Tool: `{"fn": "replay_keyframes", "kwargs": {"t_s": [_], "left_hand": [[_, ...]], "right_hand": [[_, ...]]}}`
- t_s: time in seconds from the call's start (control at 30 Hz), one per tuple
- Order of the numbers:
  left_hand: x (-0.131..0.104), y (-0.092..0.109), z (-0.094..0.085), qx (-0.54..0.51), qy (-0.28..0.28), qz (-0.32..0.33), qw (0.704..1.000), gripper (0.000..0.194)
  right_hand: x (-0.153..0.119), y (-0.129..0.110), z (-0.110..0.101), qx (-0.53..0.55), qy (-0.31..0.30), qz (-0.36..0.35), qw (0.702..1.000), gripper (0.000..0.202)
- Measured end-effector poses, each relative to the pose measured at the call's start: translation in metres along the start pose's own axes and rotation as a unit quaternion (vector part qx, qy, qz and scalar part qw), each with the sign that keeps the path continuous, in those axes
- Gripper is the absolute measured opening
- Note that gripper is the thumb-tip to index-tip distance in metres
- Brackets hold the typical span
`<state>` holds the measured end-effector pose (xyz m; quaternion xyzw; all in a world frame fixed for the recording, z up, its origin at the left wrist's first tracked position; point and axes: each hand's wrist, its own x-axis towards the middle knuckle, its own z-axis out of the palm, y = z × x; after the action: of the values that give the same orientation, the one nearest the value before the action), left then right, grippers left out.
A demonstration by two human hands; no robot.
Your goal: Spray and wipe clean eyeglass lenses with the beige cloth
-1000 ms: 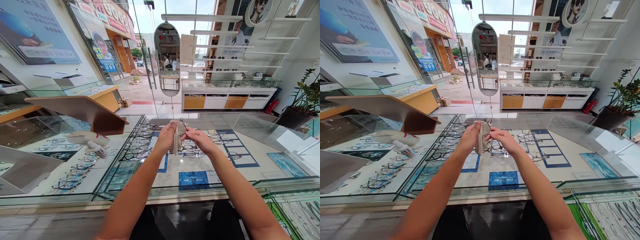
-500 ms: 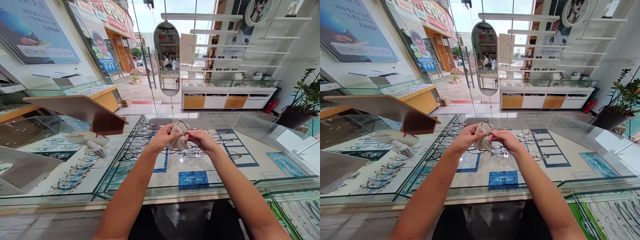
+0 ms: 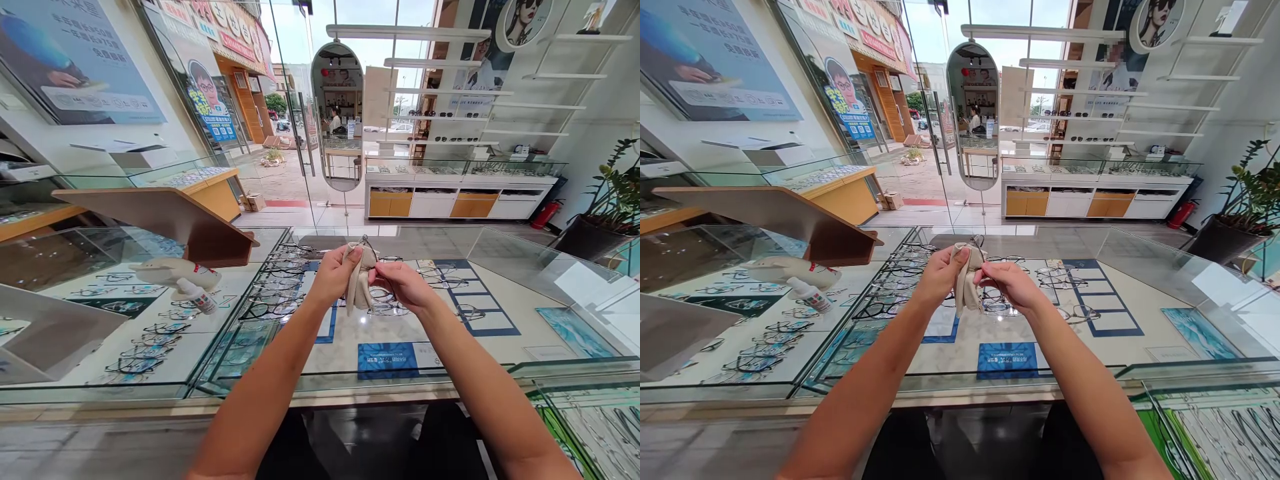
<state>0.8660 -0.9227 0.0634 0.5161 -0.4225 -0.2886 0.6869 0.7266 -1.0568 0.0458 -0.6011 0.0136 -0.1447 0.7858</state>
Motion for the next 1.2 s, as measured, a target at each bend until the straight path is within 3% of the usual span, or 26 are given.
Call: {"fn": "replay_keyframes", "kwargs": {"t_s": [0.23,0.4,0.73,1.0,1.2], "left_hand": [[0.001,0.008,-0.012,-0.019,-0.080,-0.033,0.996,0.059],[0.000,0.007,-0.008,-0.011,-0.068,-0.045,0.997,0.058],[-0.001,0.005,-0.003,-0.044,0.017,-0.052,0.998,0.060],[-0.001,0.008,-0.006,-0.037,-0.029,-0.058,0.997,0.057],[0.001,0.006,-0.011,-0.027,-0.058,-0.066,0.996,0.059]], "right_hand": [[0.002,0.001,-0.003,0.029,0.017,0.017,0.999,0.048],[0.003,0.003,-0.004,0.033,0.026,0.025,0.999,0.048],[0.002,0.004,-0.002,0.008,0.031,0.008,0.999,0.047],[0.001,0.002,-0.002,-0.024,0.026,0.001,0.999,0.047],[-0.001,-0.003,-0.002,-0.117,0.019,-0.025,0.993,0.052]]}}
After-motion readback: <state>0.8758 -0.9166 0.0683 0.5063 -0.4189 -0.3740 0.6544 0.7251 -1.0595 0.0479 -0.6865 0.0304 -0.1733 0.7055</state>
